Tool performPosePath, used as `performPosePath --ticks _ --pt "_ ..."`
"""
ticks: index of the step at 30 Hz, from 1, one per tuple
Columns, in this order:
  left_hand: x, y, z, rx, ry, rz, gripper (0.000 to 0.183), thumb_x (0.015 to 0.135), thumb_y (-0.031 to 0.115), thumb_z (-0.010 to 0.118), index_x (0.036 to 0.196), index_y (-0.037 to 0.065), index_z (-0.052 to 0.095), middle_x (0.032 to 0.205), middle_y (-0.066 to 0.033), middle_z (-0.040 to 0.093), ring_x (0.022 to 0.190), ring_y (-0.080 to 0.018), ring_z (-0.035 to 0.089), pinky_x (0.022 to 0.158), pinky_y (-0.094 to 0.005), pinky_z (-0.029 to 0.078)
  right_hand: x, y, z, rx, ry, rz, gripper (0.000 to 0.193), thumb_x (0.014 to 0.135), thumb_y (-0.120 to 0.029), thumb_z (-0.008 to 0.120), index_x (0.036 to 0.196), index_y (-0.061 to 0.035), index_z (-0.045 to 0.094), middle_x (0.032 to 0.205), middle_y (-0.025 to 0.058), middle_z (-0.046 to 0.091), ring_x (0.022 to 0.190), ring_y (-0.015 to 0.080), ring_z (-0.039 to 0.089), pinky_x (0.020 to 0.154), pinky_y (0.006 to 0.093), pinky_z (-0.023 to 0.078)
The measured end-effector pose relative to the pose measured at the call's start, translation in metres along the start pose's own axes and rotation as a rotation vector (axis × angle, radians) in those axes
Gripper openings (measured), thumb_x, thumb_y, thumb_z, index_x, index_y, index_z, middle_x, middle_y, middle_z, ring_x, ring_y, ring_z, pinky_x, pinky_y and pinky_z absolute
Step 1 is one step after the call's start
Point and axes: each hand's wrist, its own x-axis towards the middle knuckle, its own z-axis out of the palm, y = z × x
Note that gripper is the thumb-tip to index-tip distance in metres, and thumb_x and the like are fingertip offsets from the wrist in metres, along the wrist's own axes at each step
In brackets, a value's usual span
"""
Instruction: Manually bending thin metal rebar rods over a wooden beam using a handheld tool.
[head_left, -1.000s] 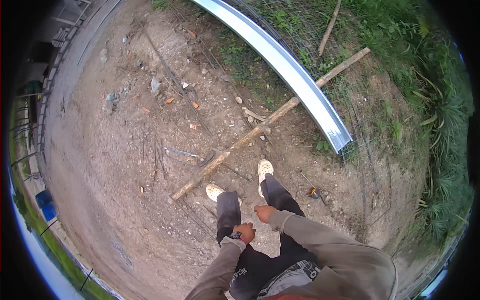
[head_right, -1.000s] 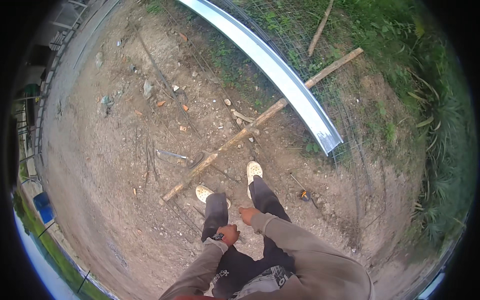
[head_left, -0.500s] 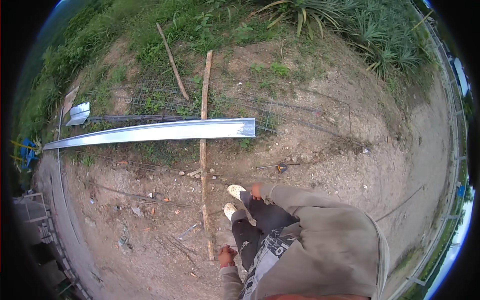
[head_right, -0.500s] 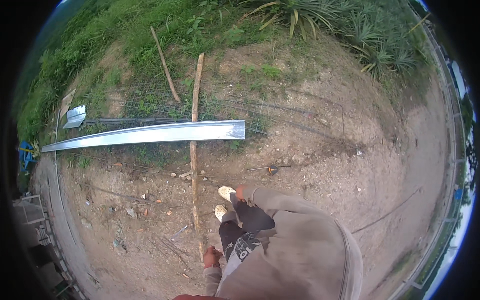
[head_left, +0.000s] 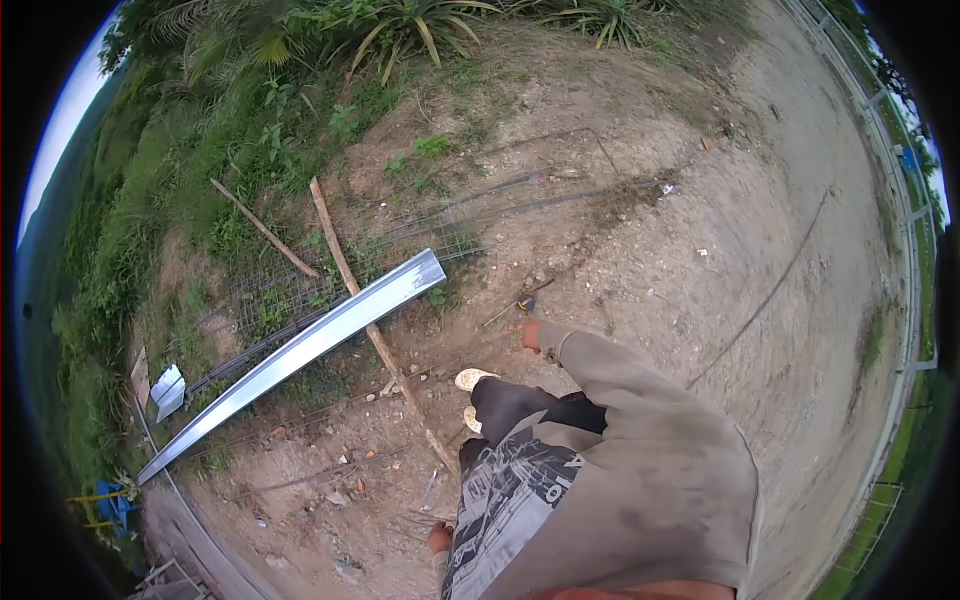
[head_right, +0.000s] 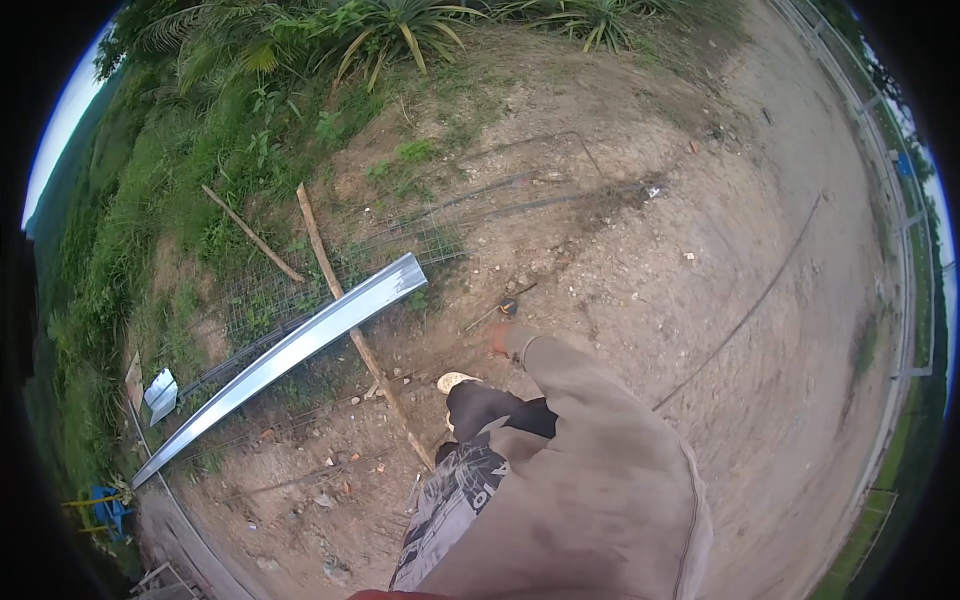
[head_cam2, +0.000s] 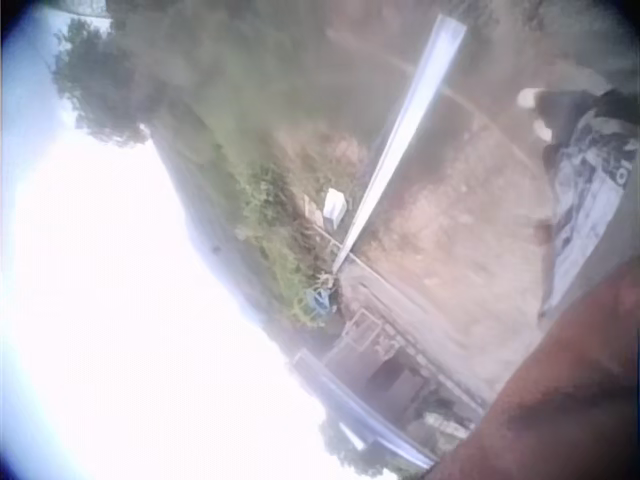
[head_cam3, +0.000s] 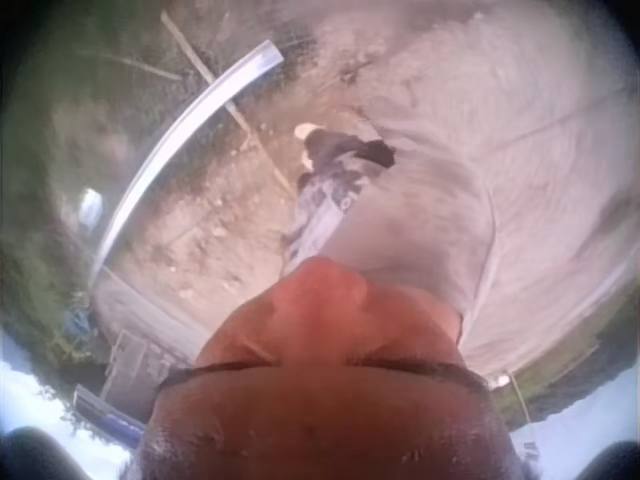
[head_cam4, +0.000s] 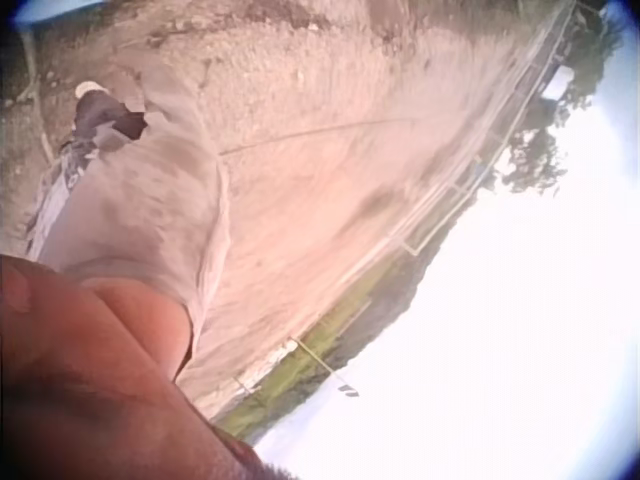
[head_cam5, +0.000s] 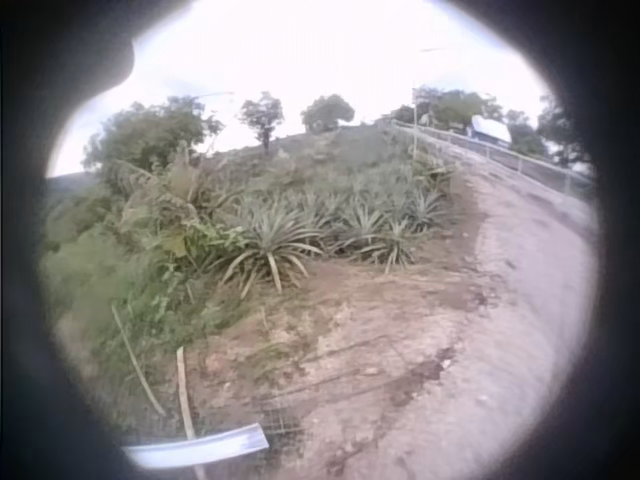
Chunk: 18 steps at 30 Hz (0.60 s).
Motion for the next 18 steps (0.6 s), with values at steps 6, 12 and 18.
performPosePath --ticks 6,12,18 --pt "-0.017 0.076 -0.059 -0.864 0.044 -0.295 0.031 0.082 0.026 0.054 0.103 0.004 0.055 0.086 -0.0101 0.057 0.077 -0.0251 0.056 0.066 -0.0359 0.046 -0.074 0.059 0.016 0.618 -0.166 0.568 0.020 0.076 -0.019 0.057 0.073 -0.0023 0.068 0.064 0.0088 0.065 0.054 0.0200 0.062 0.051 0.0347 0.050" --pt "-0.026 0.147 -0.079 -0.999 0.035 -0.366 0.026 0.084 0.026 0.051 0.098 0.003 0.053 0.071 -0.0070 0.052 0.060 -0.0212 0.053 0.052 -0.0333 0.045 -0.119 0.121 -0.063 0.613 -0.177 0.661 0.018 0.079 -0.019 0.060 0.079 -0.0024 0.066 0.073 0.0084 0.066 0.059 0.0175 0.062 0.052 0.0350 0.047" --pt "-0.021 0.194 -0.082 -1.131 -0.006 -0.634 0.022 0.086 0.024 0.049 0.094 0.004 0.052 0.060 -0.0050 0.048 0.047 -0.0182 0.050 0.043 -0.0318 0.044 -0.137 0.223 -0.217 1.878 1.021 0.349 0.032 0.089 -0.032 0.051 0.108 -0.0066 0.052 0.094 0.0036 0.060 0.077 0.0146 0.054 0.064 0.0280 0.044"
